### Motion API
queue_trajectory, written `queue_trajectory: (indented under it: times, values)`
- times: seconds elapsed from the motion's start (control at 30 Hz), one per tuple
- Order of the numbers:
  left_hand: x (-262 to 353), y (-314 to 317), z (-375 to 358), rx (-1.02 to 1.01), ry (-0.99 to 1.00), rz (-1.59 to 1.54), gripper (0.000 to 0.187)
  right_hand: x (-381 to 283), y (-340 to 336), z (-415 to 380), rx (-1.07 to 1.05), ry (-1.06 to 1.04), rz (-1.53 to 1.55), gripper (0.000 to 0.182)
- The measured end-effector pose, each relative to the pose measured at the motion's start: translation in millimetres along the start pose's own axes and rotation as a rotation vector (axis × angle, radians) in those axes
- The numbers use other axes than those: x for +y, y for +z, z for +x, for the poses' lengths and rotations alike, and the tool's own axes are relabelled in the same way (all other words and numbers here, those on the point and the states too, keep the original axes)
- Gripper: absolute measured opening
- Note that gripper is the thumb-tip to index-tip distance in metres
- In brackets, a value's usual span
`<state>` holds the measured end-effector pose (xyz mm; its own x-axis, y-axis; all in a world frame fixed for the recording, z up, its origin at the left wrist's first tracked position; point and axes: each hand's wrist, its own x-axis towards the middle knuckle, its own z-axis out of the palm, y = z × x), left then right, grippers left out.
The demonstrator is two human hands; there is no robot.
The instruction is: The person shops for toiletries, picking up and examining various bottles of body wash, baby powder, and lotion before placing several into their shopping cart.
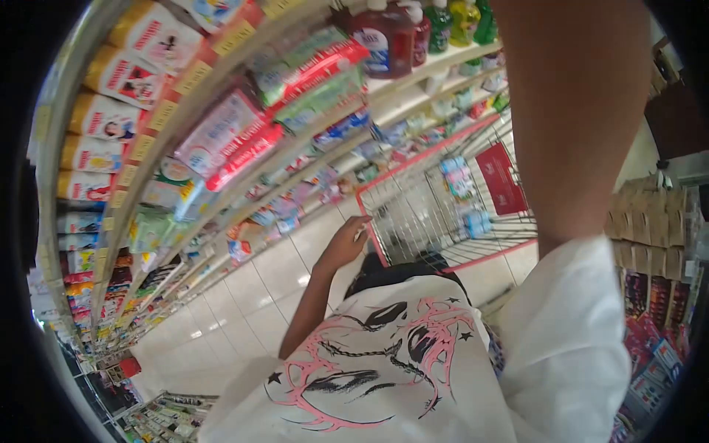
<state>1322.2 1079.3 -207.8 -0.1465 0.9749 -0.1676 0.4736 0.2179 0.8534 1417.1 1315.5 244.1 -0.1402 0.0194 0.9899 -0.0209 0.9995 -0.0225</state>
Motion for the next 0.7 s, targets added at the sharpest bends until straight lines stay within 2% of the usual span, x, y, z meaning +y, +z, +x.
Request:
queue_trajectory:
  times: [0.03,0.1,0.13,0.17,0.2,0.23,0.27,0.33,0.4,0.43,0.47,0.5,0.53,0.57,0.6,0.63,0.67,0.7]
  values:
    - [-12.4,17.7,15.9,-0.014,-0.017,-0.028,0.032,3.9,-17.0,-43.9,-0.012,0.132,-0.019,0.029]
    - [-49.7,62.5,42.7,-0.214,-0.046,0.16,0.032,4.2,-43.0,-166.8,-0.129,0.537,-0.065,0.032]
    - [-61.5,84.3,53.6,-0.226,-0.06,0.131,0.032,7.4,-58.6,-236.6,-0.255,0.876,-0.038,0.037]
    - [-71.3,106.2,66.0,-0.316,-0.102,0.163,0.034,3.0,-71.4,-277.6,-0.531,1.068,-0.169,0.03]
    - [-81.7,129.3,75.8,-0.409,-0.14,0.199,0.036,6.9,-94.7,-347.8,-0.63,1.107,-0.253,0.032]
    - [-96.4,154.6,82.7,-0.427,-0.144,0.181,0.036,5.8,-127.5,-407.4,-0.705,1.355,-0.223,0.032]
    - [-112.0,179.3,97.0,-0.486,-0.18,0.207,0.037,4.0,-162.5,-472.6,-0.758,1.399,-0.301,0.031]
    - [-124.4,223.9,121.0,-0.555,-0.217,0.211,0.038,-6.2,-206.7,-529.0,-0.857,1.226,-0.455,0.032]
    - [-148.6,271.3,143.7,-0.464,-0.467,-0.06,0.037,-4.4,-235.6,-552.4,-1.069,1.385,-0.516,0.033]
    - [-173.8,304.2,154.2,-0.305,-0.379,-0.11,0.04,-2.9,-245.1,-563.3,-1.321,1.474,-0.595,0.036]
    - [-171.5,316.3,172.8,-0.239,-0.465,-0.165,0.041,-3.9,-238.3,-563.0,-1.208,1.483,-0.526,0.033]
    - [-167.6,329.8,190.7,-0.177,-0.557,-0.218,0.043,-4.3,-236.2,-565.7,-1.098,1.266,-0.516,0.031]
    - [-178.3,354.6,206.2,0.005,-0.61,-0.321,0.048,-9.1,-238.1,-567.7,-0.985,1.064,-0.503,0.031]
    - [-200.9,374.9,231.3,0.04,-0.531,-0.195,0.058,-13.8,-243.1,-568.0,-0.947,1.139,-0.521,0.032]
    - [-202.2,390.5,253.2,0.145,-0.578,-0.292,0.061,-12.8,-246.2,-569.5,-0.957,1.15,-0.534,0.032]
    - [-189.1,391.3,271.1,0.26,-0.444,-0.181,0.059,-11.9,-248.5,-570.4,-0.905,1.162,-0.541,0.034]
    - [-168.2,388.1,287.7,0.294,-0.422,-0.216,0.058,-13.6,-247.9,-568.7,-0.85,1.177,-0.544,0.036]
    - [-159.9,399.2,315.3,0.341,-0.487,-0.139,0.06,-13.0,-248.4,-570.3,-0.786,1.235,-0.528,0.036]
